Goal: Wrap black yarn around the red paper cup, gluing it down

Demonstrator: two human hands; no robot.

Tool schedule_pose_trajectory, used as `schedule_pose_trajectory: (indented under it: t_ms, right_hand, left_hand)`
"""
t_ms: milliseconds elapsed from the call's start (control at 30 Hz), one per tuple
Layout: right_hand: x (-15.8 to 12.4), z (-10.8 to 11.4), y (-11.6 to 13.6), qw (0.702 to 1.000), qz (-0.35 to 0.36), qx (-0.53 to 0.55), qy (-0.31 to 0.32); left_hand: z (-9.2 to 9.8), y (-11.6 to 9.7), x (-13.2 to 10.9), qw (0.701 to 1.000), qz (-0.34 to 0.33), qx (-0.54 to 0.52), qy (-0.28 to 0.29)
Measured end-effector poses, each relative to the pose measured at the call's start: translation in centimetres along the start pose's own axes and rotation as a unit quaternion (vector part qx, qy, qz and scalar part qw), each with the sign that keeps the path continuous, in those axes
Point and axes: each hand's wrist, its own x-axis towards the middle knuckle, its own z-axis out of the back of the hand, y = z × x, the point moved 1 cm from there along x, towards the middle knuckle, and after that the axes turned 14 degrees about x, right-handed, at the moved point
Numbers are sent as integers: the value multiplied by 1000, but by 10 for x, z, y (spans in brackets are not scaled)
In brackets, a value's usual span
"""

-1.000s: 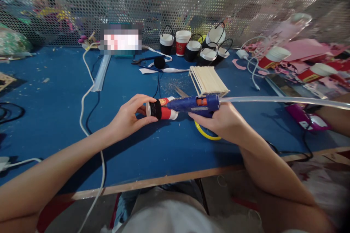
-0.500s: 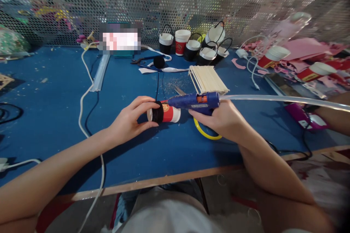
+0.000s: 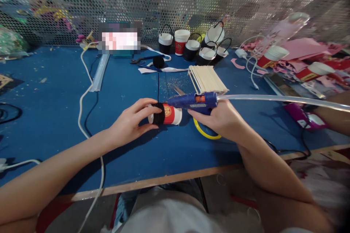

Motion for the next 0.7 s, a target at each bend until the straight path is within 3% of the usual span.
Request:
schedule_pose_trajectory:
  t_ms: [333, 700]
  right_hand:
    - [-4, 3, 9, 1000, 29, 1, -8]
    - [-6, 4, 14, 1000, 26, 2, 5]
  left_hand:
    - [-4, 6, 0, 992, 58, -112, -20]
    - [-7, 9, 0, 962, 137, -236, 0]
